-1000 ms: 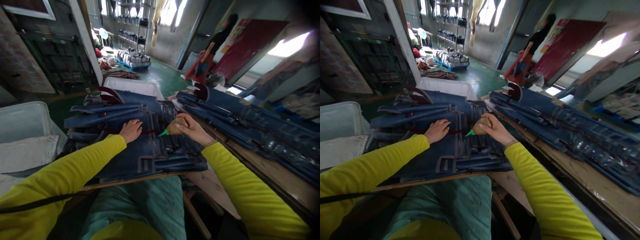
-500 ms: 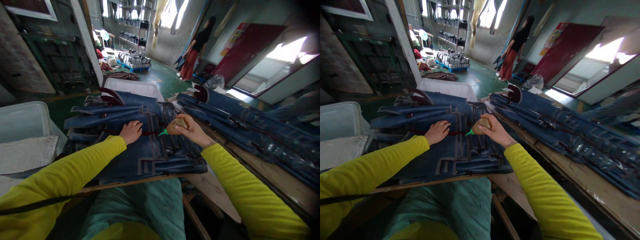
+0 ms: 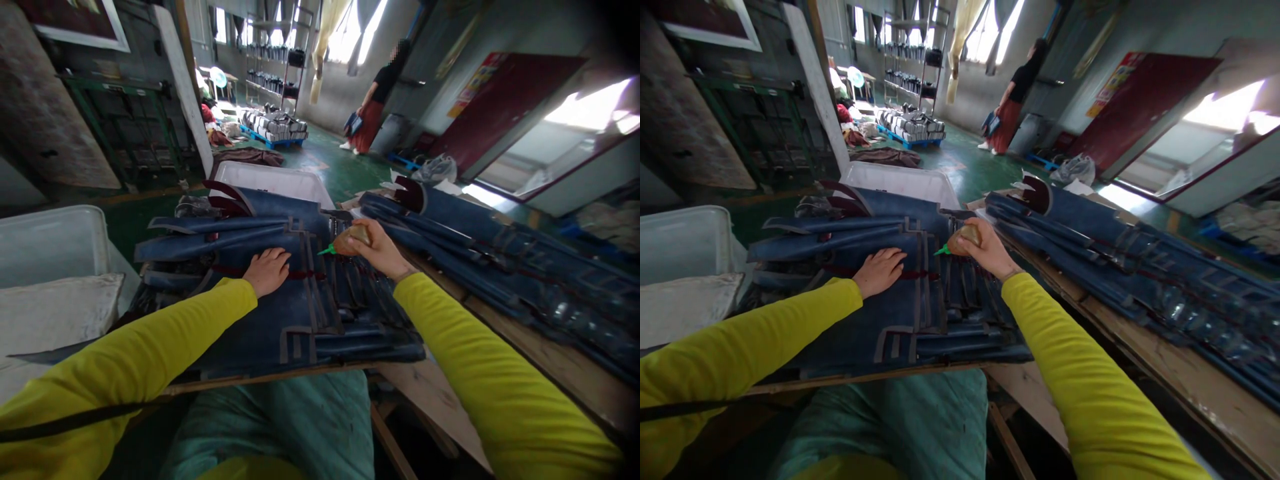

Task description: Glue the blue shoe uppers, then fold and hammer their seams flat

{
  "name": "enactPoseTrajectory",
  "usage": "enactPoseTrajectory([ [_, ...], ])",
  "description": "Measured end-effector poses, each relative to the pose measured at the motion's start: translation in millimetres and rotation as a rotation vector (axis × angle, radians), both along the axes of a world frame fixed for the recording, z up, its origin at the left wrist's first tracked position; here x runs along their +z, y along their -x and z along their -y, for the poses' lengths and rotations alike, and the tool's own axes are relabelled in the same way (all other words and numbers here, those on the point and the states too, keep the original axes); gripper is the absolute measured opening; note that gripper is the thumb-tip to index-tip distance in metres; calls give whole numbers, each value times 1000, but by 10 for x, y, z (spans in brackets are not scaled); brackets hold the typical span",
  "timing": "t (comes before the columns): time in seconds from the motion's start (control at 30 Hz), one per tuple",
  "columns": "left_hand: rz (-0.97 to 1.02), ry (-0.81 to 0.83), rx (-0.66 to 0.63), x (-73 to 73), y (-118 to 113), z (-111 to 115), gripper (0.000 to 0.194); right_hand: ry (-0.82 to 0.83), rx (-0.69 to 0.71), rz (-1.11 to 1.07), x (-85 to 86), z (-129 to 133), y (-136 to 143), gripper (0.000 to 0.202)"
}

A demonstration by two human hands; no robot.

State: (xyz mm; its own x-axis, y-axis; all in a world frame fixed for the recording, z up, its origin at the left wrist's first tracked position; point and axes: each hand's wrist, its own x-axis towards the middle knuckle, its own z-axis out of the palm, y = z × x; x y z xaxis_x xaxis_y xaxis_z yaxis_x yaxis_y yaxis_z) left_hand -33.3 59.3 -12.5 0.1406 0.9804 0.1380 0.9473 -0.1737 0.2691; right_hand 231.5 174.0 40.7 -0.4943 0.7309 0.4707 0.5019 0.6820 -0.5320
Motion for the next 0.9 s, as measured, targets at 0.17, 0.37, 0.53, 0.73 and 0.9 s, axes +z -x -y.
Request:
enactPoseTrajectory([
  [0.17,-2,3,-2,33,-5,17,40,-28,-39,-32,-6,-160,82,46],
  [0.37,-5,19,5,59,-7,26,41,-72,-74,-83,-21,-344,188,46],
  [0.53,-3,10,1,53,-2,28,41,-44,-119,-118,-22,-408,229,48],
  [0.73,-4,14,-7,44,3,25,42,279,-142,-100,115,-288,200,44],
  [0.9,2,16,-5,50,0,30,42,290,-174,-186,162,-273,273,42],
])
